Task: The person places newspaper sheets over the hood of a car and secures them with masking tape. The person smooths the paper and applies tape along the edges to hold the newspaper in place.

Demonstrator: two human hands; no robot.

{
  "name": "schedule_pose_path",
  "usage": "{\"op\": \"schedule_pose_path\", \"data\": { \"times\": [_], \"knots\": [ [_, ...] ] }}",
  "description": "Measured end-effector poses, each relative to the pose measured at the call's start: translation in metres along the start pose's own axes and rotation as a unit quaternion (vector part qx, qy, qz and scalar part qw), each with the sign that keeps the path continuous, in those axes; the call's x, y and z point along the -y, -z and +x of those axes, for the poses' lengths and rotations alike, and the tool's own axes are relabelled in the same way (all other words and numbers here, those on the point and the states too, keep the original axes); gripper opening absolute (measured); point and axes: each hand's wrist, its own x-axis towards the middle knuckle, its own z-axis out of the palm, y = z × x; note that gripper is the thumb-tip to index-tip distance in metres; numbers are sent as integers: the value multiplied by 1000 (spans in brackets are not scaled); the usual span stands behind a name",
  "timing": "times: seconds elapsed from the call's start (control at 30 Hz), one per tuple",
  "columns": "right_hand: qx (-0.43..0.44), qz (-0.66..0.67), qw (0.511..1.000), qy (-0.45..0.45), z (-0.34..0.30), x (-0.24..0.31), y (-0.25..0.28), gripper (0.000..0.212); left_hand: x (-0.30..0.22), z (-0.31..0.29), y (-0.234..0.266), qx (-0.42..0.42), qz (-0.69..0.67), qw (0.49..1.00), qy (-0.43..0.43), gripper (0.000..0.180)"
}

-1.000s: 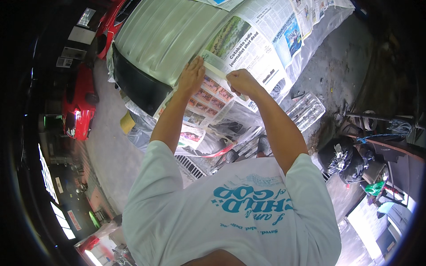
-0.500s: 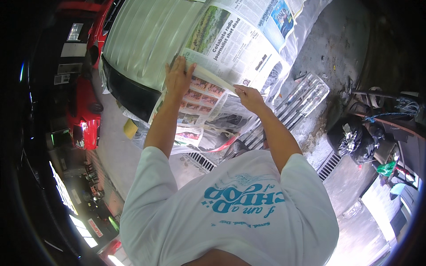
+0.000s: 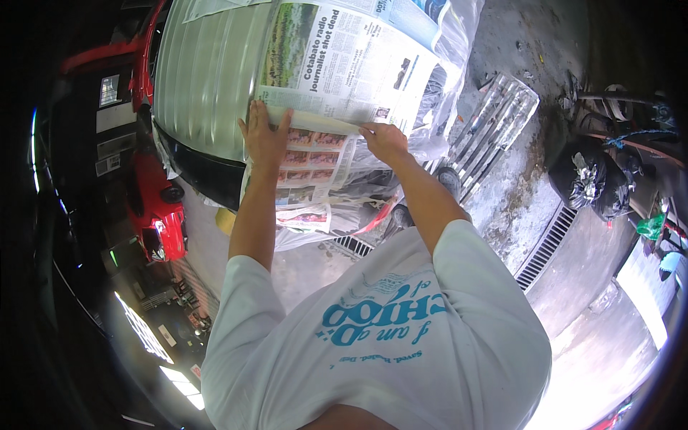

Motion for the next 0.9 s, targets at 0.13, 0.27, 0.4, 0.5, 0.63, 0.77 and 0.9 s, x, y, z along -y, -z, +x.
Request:
{"op": "schedule_pose_path", "data": {
  "times": [0.13,0.27,0.4,0.5,0.63,0.77,0.9],
  "knots": [
    [-8,-27,1000,-9,8,10,-2,34,-4,0,0,-6,17,1000,-13,93],
    [-12,-46,998,-27,11,19,-7,29,0,-3,-2,3,26,1000,-14,96],
    [-22,-33,998,-43,13,21,-11,30,-1,-2,-3,12,20,1000,-9,98],
    [-22,-31,997,-61,16,20,-15,31,-3,-3,-3,22,14,1000,-2,96],
    [-16,-18,996,-81,17,28,-13,30,-28,-8,2,47,144,987,-43,76],
    [-23,12,993,-115,16,32,-13,30,-59,-25,-4,208,242,917,-239,64],
    [-15,1,992,-124,19,34,-13,33,-72,-51,-24,284,185,892,-299,73]
  ]
}}
